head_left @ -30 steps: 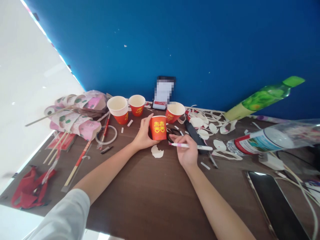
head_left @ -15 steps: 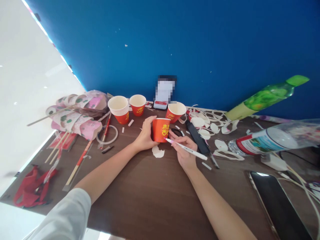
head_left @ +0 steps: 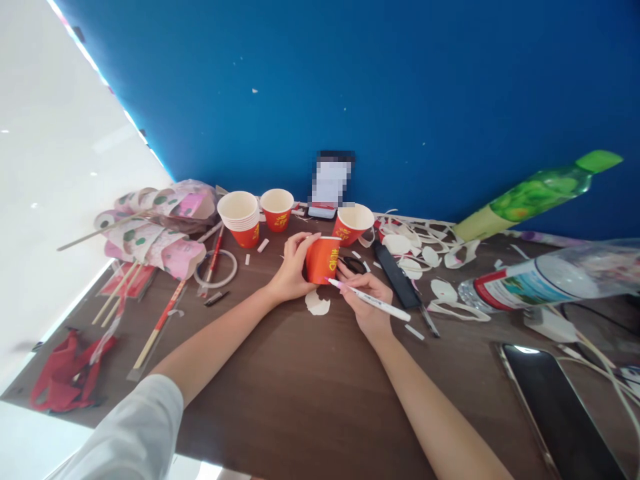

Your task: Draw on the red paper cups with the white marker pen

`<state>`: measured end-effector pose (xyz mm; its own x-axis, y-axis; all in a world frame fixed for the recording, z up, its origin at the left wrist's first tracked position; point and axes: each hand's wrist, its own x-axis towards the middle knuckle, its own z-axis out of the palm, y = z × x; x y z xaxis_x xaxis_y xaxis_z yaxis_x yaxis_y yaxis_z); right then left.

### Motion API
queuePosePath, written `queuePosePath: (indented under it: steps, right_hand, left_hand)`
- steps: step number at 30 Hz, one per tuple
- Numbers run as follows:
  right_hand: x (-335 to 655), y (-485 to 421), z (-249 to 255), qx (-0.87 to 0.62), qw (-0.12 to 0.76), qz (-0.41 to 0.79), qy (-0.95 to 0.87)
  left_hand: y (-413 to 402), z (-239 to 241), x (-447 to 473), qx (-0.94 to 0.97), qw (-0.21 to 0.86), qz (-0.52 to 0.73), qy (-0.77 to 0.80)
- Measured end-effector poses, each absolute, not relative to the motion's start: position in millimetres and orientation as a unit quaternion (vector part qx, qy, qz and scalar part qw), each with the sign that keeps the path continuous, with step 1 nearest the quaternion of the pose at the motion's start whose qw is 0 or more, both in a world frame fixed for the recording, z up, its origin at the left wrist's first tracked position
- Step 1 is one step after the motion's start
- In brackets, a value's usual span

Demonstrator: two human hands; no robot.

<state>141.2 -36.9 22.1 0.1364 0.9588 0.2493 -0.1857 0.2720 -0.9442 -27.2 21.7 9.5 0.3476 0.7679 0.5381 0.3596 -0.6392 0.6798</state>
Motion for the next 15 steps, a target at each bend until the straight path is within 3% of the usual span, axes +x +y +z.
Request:
queuePosePath:
  steps: [15]
  right_hand:
    - [140.5,-35.8,20.3,-0.451,0.639,0.421,-0.459]
  left_hand:
    - [22.3,10.0,-27.2,0.783,0.231,0.463,0.344]
